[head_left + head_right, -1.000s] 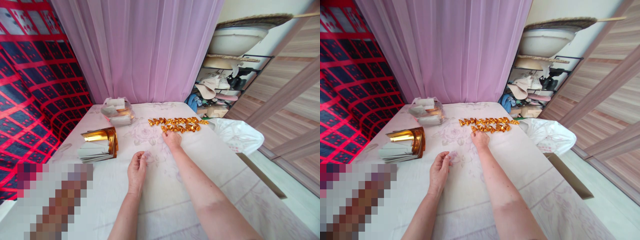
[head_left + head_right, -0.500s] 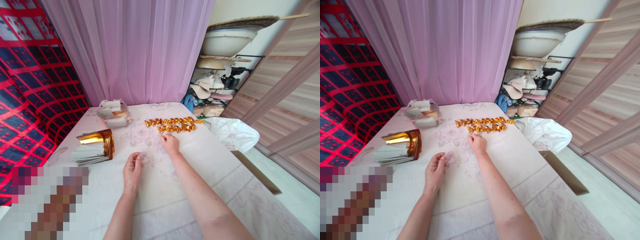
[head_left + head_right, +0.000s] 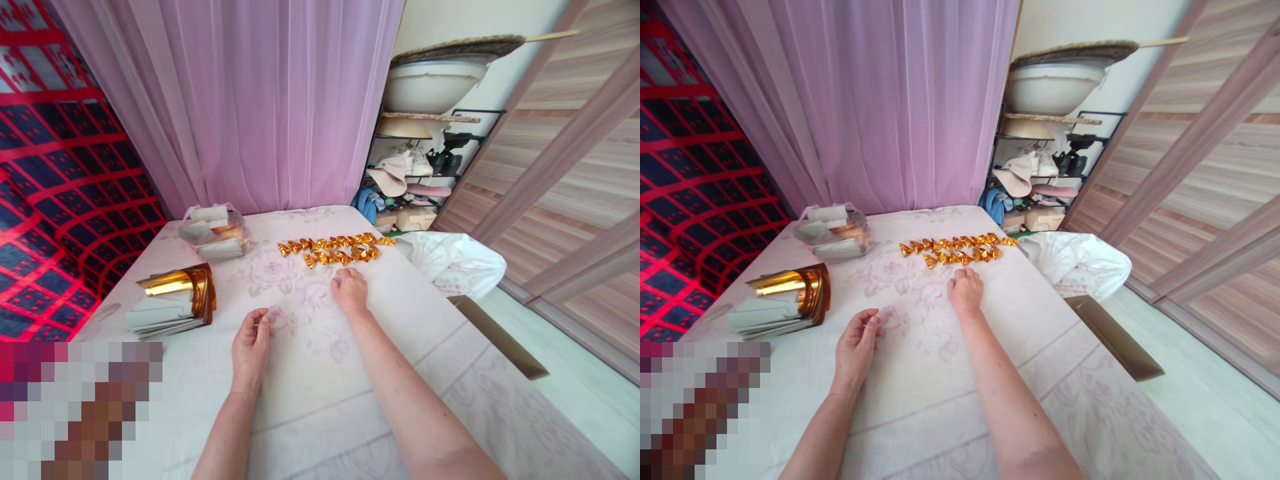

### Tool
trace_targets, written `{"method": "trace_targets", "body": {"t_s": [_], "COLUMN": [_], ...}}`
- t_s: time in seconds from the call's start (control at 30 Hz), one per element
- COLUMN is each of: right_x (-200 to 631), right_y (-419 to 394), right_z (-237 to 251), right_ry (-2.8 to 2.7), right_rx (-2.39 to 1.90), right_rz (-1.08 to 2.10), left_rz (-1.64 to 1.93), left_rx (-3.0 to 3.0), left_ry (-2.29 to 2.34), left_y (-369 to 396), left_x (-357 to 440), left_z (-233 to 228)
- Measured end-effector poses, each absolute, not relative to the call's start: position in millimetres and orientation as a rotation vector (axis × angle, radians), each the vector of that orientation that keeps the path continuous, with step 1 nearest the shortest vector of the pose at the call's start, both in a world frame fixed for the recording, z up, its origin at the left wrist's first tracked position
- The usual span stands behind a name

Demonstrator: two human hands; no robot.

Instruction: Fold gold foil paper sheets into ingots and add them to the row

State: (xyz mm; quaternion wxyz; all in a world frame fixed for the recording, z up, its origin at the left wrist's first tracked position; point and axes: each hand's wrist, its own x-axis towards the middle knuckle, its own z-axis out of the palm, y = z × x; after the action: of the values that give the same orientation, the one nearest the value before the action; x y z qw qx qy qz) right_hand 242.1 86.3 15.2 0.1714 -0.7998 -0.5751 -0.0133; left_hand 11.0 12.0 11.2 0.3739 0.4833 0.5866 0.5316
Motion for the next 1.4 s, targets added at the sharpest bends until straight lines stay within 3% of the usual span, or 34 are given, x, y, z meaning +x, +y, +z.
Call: {"method": "trace_targets", "body": {"t_s": [0.43,1.4], "right_x": [274.7,299.5], "right_y": [107.2,123.7], "right_z": [13.7,9.8], "right_ry": [-1.418,-1.42], "right_rx": [-2.445,-2.332], "right_rz": [0.02,0.009], "left_rz": [1.34,1.308], "left_rx": [1.275,1.306], "left_ry": [1.528,1.546], "left_y": [12.1,11.4], "left_x": [10.3,10.3], "left_z": [8.9,10.2]}}
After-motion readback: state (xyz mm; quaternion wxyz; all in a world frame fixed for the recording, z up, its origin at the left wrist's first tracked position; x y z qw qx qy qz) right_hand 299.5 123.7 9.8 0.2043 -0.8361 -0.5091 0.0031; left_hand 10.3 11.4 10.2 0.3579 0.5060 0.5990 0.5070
